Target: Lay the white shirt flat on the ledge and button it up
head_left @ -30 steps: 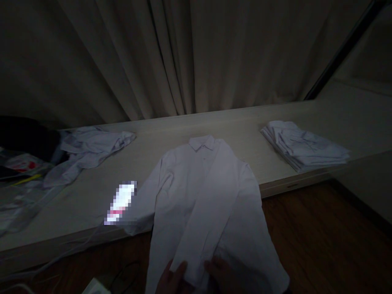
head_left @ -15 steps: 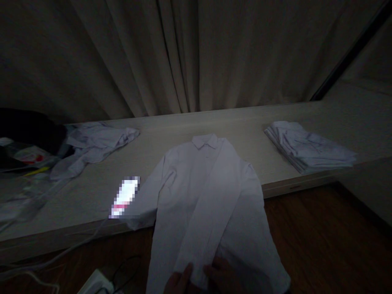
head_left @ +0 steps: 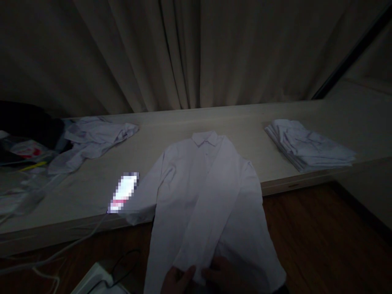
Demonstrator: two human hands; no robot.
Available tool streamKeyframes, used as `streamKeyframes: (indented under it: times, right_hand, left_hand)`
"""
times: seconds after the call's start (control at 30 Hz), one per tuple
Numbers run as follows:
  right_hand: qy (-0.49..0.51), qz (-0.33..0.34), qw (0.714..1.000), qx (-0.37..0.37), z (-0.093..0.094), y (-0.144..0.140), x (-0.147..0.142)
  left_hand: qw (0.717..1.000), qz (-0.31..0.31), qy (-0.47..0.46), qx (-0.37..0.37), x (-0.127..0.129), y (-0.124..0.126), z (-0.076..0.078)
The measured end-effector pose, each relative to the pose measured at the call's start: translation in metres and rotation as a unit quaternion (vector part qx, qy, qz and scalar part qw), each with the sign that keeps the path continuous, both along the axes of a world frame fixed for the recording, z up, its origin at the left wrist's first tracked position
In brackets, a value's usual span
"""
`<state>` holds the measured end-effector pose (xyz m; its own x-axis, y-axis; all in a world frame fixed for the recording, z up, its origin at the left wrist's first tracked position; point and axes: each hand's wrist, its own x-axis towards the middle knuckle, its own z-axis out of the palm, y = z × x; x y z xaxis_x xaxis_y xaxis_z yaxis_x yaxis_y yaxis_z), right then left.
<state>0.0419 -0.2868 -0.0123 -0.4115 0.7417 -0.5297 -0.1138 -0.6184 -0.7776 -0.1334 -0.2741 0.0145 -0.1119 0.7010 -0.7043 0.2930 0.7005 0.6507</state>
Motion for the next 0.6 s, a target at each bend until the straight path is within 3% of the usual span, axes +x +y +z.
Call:
streamKeyframes:
  times: [0.1, 0.2, 0.23, 0.3, 0.37, 0.4, 0.47, 0.6]
  right_hand:
    - [0.0, -0.002, 1.0, 0.007, 0.01, 0.003, 0.001]
    - [-0.021, -0.024, 0.999, -0.002, 0.013, 0.004, 0.001]
    - [-0.03, -0.03, 0.999, -0.009, 0.013, 0.004, 0.001]
    - [-0.045, -0.034, 0.998, -0.022, 0.013, 0.003, 0.0]
    - [-0.056, -0.032, 0.997, -0.029, 0.013, 0.001, -0.001]
    - [-0.059, -0.033, 0.997, -0.028, 0.012, 0.0, 0.0]
    - [-0.046, -0.034, 0.998, -0.018, 0.011, -0.002, 0.001]
    - [-0.012, -0.034, 0.998, -0.043, 0.008, -0.005, 0.004]
  left_hand:
    - [0.997, 0.026, 0.01, 0.071, -0.005, 0.002, 0.004]
    - [0.96, 0.025, 0.144, 0.241, -0.015, -0.002, 0.005]
    - [0.93, -0.017, 0.197, 0.31, -0.018, -0.005, 0.005]
    - [0.842, -0.154, 0.273, 0.44, -0.022, -0.009, 0.004]
    - [0.757, -0.285, 0.291, 0.511, -0.02, -0.01, 0.004]
    - [0.731, -0.325, 0.29, 0.525, -0.017, -0.009, 0.004]
    - [0.71, -0.361, 0.284, 0.533, -0.01, -0.006, 0.005]
    - [0.719, -0.368, 0.281, 0.519, -0.001, -0.001, 0.001]
